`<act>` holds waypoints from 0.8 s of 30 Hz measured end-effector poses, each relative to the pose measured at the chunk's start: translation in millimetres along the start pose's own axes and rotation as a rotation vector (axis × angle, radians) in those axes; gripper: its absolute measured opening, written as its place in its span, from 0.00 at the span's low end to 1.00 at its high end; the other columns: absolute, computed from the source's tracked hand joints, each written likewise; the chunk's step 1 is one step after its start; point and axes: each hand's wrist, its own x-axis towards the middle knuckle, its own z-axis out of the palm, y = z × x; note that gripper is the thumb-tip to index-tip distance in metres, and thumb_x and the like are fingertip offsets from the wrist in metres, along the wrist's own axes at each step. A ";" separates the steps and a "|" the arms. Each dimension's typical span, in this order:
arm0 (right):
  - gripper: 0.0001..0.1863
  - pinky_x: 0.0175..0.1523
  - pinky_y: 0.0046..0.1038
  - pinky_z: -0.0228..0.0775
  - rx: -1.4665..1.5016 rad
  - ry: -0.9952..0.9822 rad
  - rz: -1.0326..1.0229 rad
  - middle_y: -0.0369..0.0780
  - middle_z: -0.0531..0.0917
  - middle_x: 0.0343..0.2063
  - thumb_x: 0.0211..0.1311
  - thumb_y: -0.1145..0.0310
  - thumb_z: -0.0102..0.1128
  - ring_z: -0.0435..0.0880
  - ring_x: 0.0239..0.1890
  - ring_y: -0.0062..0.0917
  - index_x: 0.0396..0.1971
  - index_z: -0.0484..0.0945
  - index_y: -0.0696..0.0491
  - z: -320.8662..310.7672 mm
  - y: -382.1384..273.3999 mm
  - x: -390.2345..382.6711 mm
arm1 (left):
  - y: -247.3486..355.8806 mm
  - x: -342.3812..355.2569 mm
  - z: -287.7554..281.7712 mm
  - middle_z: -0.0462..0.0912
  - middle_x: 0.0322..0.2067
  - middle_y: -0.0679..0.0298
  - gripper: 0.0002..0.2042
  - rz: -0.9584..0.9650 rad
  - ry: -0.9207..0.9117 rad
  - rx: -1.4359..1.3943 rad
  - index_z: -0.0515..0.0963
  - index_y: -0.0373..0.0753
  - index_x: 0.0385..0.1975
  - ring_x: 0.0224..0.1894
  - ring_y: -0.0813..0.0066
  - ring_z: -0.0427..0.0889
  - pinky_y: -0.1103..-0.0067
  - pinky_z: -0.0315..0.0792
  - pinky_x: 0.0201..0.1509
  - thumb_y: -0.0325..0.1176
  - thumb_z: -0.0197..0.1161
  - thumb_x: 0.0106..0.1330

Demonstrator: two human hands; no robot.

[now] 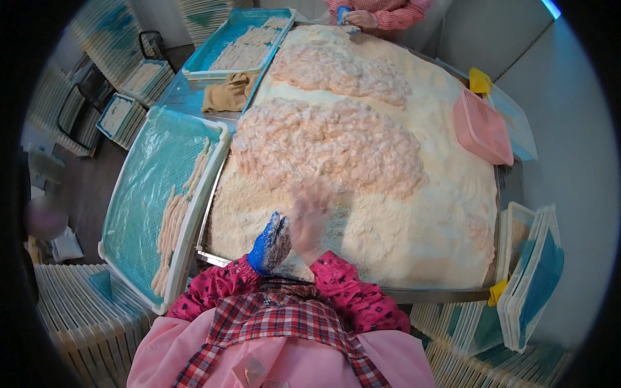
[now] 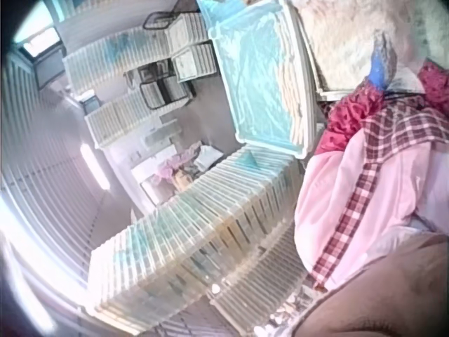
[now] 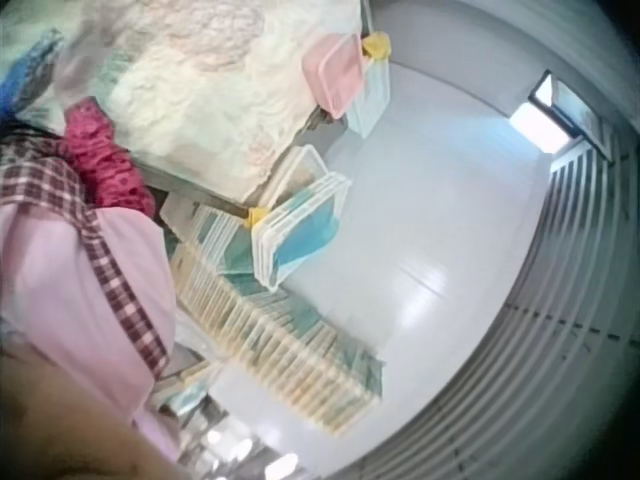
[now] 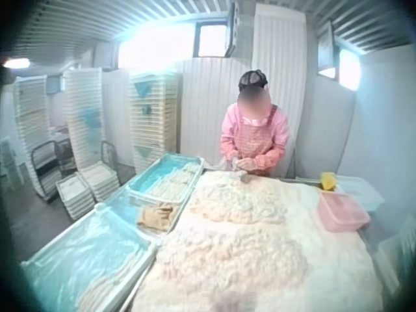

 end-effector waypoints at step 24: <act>0.27 0.63 0.37 0.54 0.068 0.043 0.228 0.51 0.69 0.54 0.60 0.62 0.53 0.64 0.59 0.42 0.56 0.64 0.60 -16.9 80.7 67.3 | 9.6 24.4 -73.5 0.77 0.39 0.62 0.23 -0.176 0.052 0.018 0.69 0.39 0.53 0.32 0.76 0.73 0.78 0.70 0.36 0.50 0.40 0.70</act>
